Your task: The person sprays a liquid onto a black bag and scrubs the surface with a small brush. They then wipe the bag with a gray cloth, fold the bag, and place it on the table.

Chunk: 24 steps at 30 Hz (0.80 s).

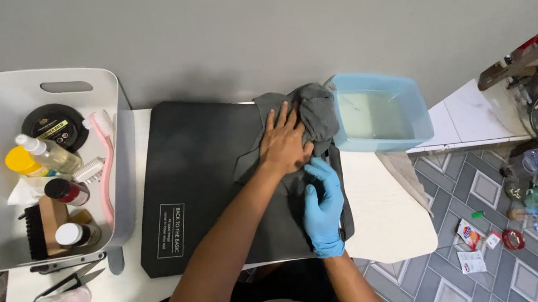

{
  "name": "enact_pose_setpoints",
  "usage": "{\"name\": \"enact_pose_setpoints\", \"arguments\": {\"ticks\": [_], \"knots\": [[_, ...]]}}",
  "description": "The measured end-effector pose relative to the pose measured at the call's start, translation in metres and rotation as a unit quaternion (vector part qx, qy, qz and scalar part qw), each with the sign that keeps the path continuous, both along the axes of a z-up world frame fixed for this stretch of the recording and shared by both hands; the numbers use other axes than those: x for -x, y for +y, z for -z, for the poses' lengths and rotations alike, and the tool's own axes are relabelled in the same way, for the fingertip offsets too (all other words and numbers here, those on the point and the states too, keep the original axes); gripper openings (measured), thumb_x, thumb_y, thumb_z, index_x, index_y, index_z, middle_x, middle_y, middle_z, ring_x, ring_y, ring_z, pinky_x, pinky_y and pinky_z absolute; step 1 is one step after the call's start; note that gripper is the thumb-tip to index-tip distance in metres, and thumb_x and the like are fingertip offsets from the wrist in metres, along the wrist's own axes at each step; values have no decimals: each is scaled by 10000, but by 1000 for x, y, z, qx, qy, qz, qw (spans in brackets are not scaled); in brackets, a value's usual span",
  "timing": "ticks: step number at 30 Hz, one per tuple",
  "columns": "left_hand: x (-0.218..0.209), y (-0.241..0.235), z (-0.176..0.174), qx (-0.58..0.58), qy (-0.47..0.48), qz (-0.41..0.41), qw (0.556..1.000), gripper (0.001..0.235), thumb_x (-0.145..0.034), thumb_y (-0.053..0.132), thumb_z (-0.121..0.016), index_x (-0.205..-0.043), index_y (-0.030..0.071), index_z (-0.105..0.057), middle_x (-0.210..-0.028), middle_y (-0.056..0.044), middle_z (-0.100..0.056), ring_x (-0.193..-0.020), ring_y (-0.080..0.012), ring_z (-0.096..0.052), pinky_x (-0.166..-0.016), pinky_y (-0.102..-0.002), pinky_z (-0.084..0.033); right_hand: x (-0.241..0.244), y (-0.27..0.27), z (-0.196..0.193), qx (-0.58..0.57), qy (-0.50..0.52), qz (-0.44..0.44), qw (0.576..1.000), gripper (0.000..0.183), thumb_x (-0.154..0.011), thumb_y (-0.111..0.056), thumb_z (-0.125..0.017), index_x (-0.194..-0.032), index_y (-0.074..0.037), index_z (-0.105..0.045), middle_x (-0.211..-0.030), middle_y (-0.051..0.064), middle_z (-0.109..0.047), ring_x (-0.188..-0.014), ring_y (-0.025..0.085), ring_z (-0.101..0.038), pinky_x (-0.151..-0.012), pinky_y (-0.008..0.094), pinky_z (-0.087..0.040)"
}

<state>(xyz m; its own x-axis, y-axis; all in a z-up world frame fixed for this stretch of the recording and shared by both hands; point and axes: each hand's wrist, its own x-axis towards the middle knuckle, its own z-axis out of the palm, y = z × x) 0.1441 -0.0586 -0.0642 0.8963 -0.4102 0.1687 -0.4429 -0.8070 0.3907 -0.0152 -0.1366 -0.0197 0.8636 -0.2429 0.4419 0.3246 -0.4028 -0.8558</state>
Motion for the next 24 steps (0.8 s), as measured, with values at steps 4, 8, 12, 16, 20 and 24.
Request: {"name": "enact_pose_setpoints", "arguments": {"ticks": [4,8,12,16,20,24], "knots": [[19,17,-2,33,16,76,996,657,-860,421,-539,-1408,66,-608,-1670,-152,-355,-1601,-334,-175,-1300,-577,-50,0,0,-2,15,-18,31,999,389,-930,-87,-534,-1306,-65,-632,-1486,191,-512,-1453,406,-422,-1154,550,-378],[55,32,14,36,27,138,989,590,-884,374,-565,-1389,75,-626,-1661,-137,-380,-1591,-339,-204,-1309,-567,-49,1,-2,6,30,-27,46,998,433,-950,-115,-485,-1369,-61,-579,-1542,207,-451,-1491,422,-359,-1185,561,-325],[128,71,-49,48,30,163,985,412,-844,272,-604,-1140,4,-706,-1544,-186,-507,-1545,-377,-296,-1282,-605,-135,0,-5,7,1,-35,30,999,385,-1000,-221,-487,-1339,-72,-592,-1518,195,-477,-1494,398,-373,-1202,529,-314],[186,104,-62,55,59,215,973,402,-796,305,-616,-1000,-24,-725,-1361,-222,-608,-1493,-392,-378,-1261,-581,-182,3,-1,3,15,-33,27,999,361,-1010,-146,-449,-1328,-62,-598,-1515,181,-500,-1488,372,-404,-1233,507,-318],[210,130,-34,-25,65,157,985,664,-881,436,-660,-1347,-32,-588,-1584,-227,-407,-1559,-376,-202,-1244,-552,-144,4,3,1,23,-42,14,999,326,-1018,-89,-445,-1301,-43,-600,-1496,187,-530,-1455,349,-464,-1245,469,-355],[167,165,-78,-85,65,29,994,725,-823,382,-724,-1429,22,-557,-1637,-214,-357,-1516,-443,-296,-1204,-591,-272,2,2,2,31,-15,12,999,322,-1047,-228,-482,-1264,-61,-650,-1430,185,-571,-1437,389,-468,-1185,524,-349]]}}
